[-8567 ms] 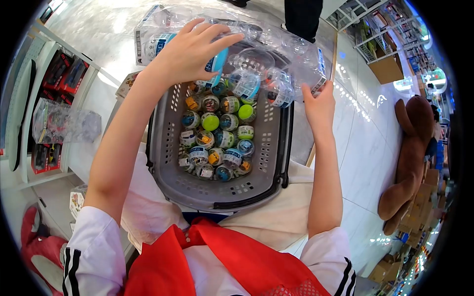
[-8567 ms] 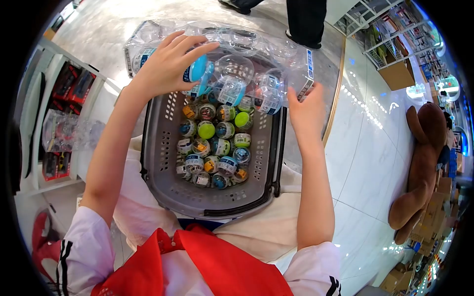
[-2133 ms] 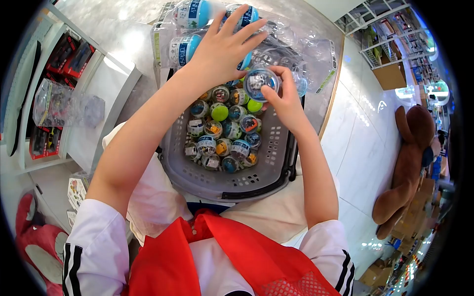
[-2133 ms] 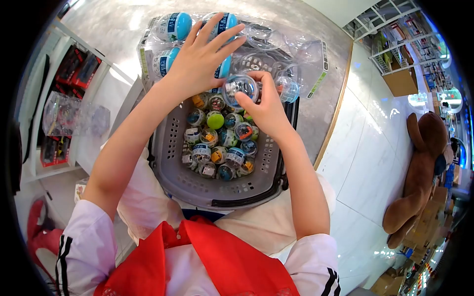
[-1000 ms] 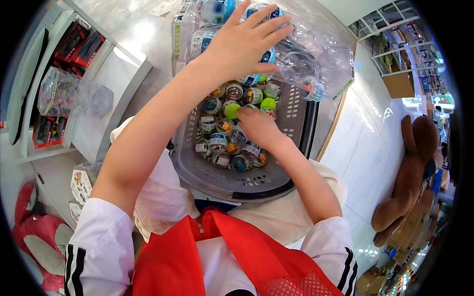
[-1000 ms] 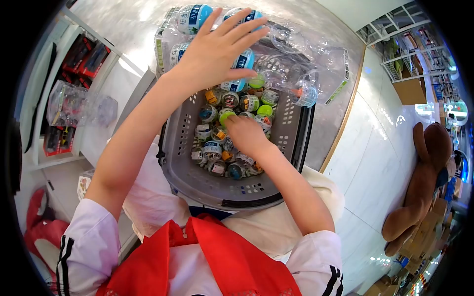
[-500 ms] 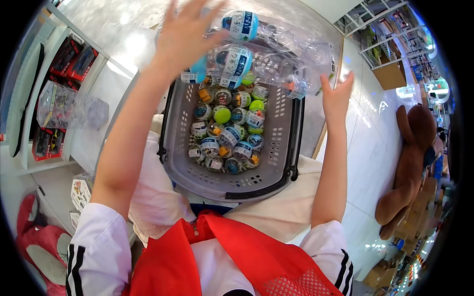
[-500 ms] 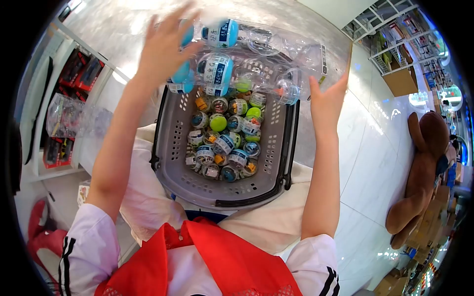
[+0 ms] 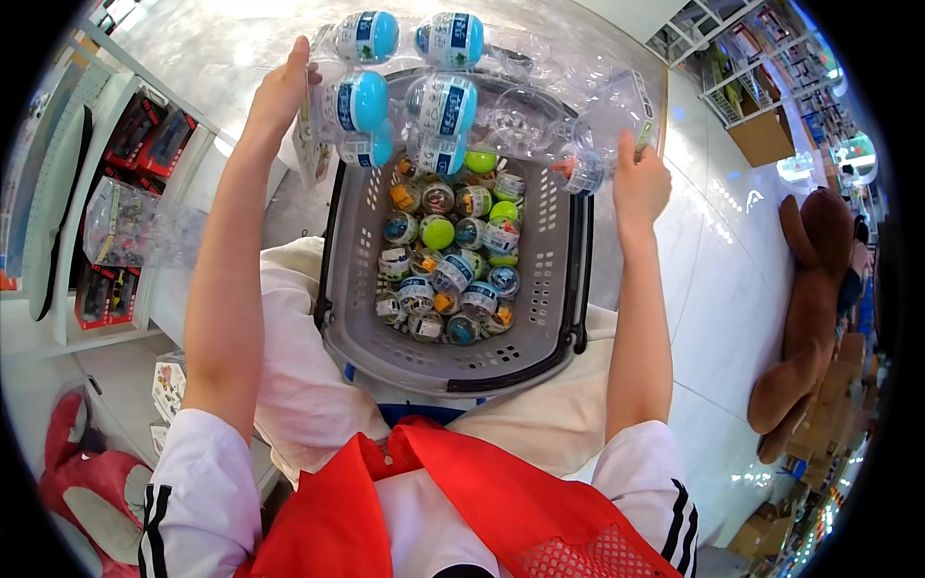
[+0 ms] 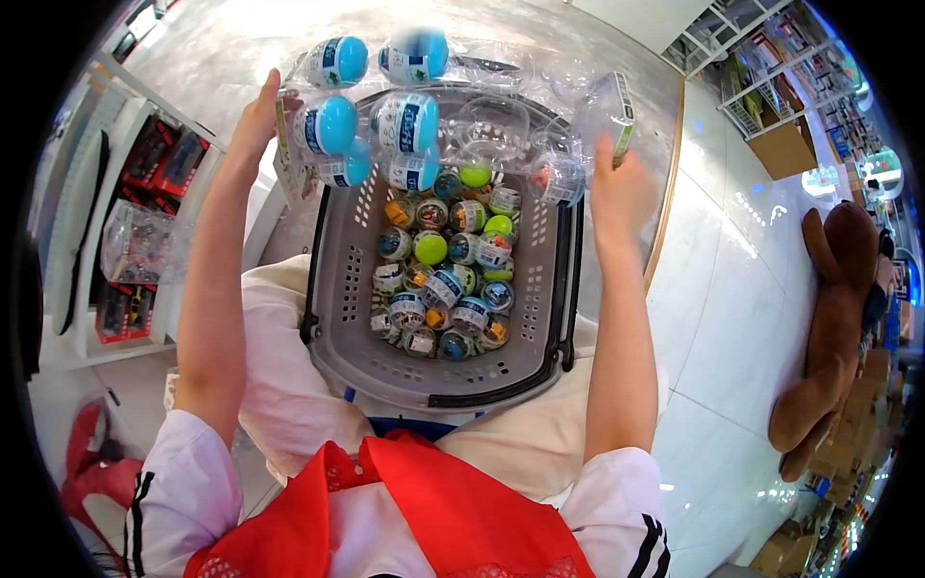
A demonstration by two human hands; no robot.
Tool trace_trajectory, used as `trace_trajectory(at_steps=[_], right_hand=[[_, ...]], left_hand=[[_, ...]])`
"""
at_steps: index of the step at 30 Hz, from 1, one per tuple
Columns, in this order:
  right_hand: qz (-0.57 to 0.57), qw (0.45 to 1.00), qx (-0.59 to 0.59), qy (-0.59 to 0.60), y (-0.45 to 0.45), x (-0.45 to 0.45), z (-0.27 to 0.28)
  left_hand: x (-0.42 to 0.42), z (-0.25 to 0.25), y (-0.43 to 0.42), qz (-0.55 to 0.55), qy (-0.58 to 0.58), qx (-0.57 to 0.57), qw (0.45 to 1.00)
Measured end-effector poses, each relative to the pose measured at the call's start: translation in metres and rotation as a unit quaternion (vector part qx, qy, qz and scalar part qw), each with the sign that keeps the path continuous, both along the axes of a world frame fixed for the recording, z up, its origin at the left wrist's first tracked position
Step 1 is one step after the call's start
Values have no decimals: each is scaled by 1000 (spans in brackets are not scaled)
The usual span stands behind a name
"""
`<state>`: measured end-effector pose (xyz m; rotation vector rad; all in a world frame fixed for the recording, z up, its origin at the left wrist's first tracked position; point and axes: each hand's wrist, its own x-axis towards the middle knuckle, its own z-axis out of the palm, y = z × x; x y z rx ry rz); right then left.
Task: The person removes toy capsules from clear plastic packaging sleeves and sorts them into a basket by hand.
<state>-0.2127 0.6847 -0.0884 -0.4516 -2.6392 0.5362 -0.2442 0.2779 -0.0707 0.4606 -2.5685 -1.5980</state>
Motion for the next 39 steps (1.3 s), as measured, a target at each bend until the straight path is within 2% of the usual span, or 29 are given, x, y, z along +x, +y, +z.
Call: trace_trajectory(at_steps=[2,5,6,10,13,14,17,20,23,26,29,30,32,33,34,37,39], right_hand=[[-1,1000,22,13,-3,2,19],[-7,1000,-5,-22,17,-9,27],[-16,999,-9,-36,19,-9,35],[-38,994,-17,-100,25,-15,55],[-21,994,-36,-100,43,-28,39],[-11,995,-45,-92,49,-33,30],[-20,994,-31,-102,48,-42,29],[-18,993,-76,-94,49,-45,25],[-9,985,-156,-69,46,-43,22],[24,975,-217,-39,44,-44,18],[34,970,-240,-33,43,-43,19],[38,969,-243,-31,44,-43,19],[46,967,-248,-28,46,-43,16],[44,967,-250,-24,46,-43,16],[43,967,-252,-19,46,-42,15],[42,966,-256,-10,43,-41,16],[43,965,-257,-9,43,-41,16]], left_hand=[[-2,2,-5,6,28,40,999],[3,13,4,-9,72,203,976],[7,17,9,-6,92,227,970],[-4,0,10,-44,-16,158,986],[-4,3,19,-95,49,79,991],[2,9,22,-100,53,-8,994],[-1,12,18,-139,55,-56,987],[0,18,5,-176,48,-43,982],[11,39,2,-184,-77,-56,978],[13,37,-6,-264,-67,-88,958],[-3,17,-17,-232,26,-198,952],[-5,17,-16,-202,74,-201,956],[-5,13,-12,-148,146,-323,923],[-3,14,-9,-119,181,-381,899],[-3,10,-8,-80,289,-503,810],[-3,18,2,76,305,-605,732],[-8,23,1,96,378,-486,782]])
